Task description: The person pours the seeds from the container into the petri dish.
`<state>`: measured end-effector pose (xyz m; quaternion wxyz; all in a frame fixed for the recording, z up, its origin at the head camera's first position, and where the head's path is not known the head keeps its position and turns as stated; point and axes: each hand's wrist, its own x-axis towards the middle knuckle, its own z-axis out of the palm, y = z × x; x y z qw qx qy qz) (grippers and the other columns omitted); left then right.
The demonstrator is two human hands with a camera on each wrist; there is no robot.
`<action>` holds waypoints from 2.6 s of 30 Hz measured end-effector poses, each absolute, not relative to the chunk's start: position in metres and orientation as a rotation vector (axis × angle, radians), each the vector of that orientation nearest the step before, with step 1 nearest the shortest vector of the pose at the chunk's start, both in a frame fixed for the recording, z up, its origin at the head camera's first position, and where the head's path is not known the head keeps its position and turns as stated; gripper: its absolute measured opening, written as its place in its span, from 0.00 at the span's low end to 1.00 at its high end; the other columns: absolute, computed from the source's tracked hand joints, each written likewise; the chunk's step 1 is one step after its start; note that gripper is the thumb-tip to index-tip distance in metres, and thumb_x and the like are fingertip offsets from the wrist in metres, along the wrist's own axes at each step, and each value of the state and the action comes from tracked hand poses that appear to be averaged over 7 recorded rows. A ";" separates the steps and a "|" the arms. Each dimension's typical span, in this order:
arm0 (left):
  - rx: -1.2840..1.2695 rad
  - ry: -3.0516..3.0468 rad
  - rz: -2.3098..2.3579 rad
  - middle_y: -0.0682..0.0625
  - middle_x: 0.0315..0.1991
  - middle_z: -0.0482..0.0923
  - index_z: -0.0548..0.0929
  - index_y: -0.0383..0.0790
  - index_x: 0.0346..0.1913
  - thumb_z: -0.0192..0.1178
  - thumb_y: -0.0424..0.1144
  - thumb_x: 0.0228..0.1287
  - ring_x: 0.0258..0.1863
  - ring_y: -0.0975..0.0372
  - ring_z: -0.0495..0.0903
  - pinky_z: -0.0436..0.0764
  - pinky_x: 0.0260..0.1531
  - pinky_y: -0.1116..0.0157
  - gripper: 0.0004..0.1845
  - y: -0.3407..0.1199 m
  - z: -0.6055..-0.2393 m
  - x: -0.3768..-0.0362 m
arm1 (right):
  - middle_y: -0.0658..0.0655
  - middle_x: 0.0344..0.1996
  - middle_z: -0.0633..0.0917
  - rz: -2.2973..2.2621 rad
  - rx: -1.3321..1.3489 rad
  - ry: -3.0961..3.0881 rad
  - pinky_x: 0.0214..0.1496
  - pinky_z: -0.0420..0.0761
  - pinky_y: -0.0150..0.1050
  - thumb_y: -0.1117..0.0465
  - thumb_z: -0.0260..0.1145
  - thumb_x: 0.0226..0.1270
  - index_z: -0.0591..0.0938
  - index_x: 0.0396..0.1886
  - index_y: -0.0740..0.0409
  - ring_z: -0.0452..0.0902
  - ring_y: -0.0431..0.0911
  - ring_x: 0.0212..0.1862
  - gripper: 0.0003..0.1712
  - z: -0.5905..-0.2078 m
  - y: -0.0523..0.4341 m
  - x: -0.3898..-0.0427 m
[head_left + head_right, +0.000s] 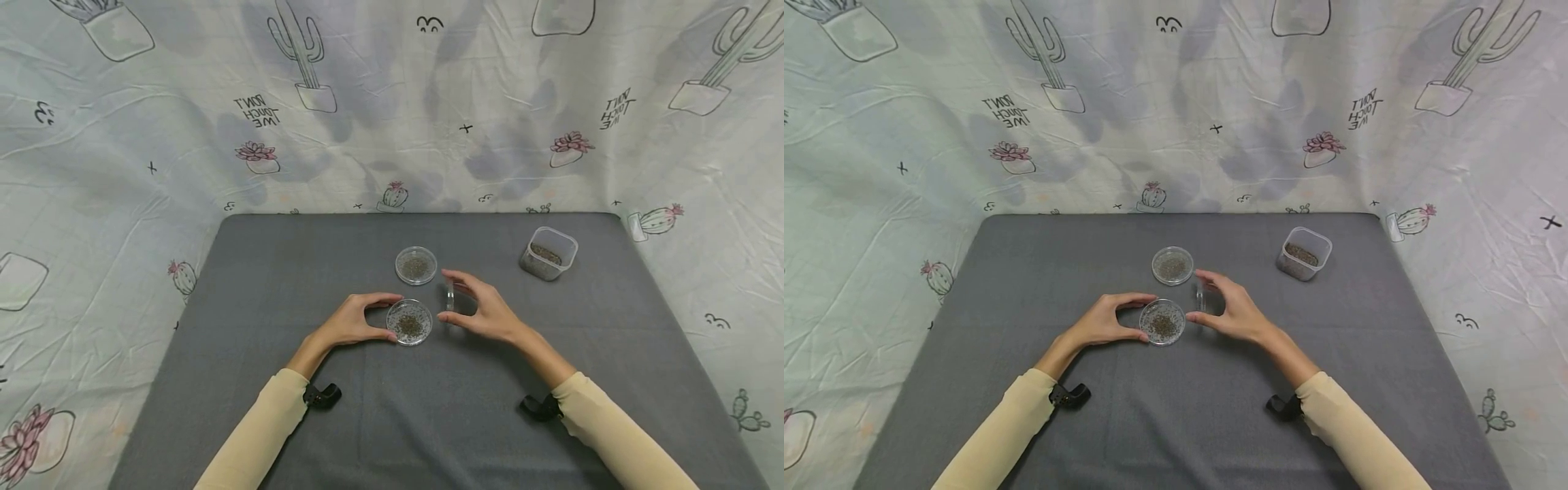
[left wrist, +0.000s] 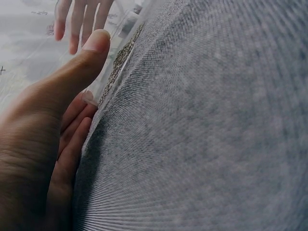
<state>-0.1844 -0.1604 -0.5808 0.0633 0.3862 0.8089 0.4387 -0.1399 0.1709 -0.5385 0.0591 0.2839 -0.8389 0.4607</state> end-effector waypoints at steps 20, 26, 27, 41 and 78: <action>1.148 2.438 1.279 0.47 0.72 0.83 0.80 0.42 0.76 0.87 0.43 0.54 0.70 0.55 0.85 0.85 0.72 0.58 0.45 -0.160 -0.576 -0.186 | 0.66 0.71 0.82 1.122 1.043 -2.532 0.72 0.83 0.64 0.54 0.90 0.51 0.75 0.78 0.66 0.79 0.61 0.70 0.55 -0.551 0.132 -0.142; 1.175 2.452 1.276 0.47 0.73 0.82 0.78 0.41 0.77 0.87 0.43 0.53 0.69 0.54 0.85 0.86 0.71 0.57 0.47 -0.161 -0.575 -0.185 | 0.65 0.71 0.82 1.057 1.139 -2.521 0.71 0.84 0.61 0.50 0.90 0.53 0.74 0.78 0.68 0.78 0.59 0.70 0.57 -0.554 0.121 -0.142; 1.183 2.456 1.272 0.47 0.73 0.82 0.78 0.42 0.77 0.87 0.44 0.53 0.69 0.54 0.86 0.86 0.71 0.57 0.47 -0.161 -0.575 -0.185 | 0.65 0.72 0.82 1.041 1.144 -2.523 0.72 0.83 0.60 0.49 0.90 0.53 0.74 0.78 0.68 0.78 0.60 0.70 0.57 -0.555 0.120 -0.142; 1.253 2.458 1.260 0.46 0.73 0.82 0.78 0.41 0.77 0.89 0.43 0.48 0.70 0.54 0.85 0.86 0.71 0.57 0.50 -0.166 -0.580 -0.184 | 0.65 0.73 0.78 0.889 1.128 -2.583 0.77 0.82 0.56 0.42 0.91 0.49 0.70 0.80 0.67 0.77 0.57 0.74 0.65 -0.560 0.105 -0.135; 1.288 2.468 1.218 0.48 0.71 0.84 0.81 0.44 0.75 0.85 0.45 0.56 0.70 0.54 0.85 0.85 0.71 0.54 0.42 -0.171 -0.576 -0.184 | 0.65 0.83 0.69 0.837 1.013 -2.806 0.82 0.75 0.61 0.45 0.74 0.76 0.65 0.85 0.63 0.68 0.60 0.83 0.49 -0.559 0.122 -0.125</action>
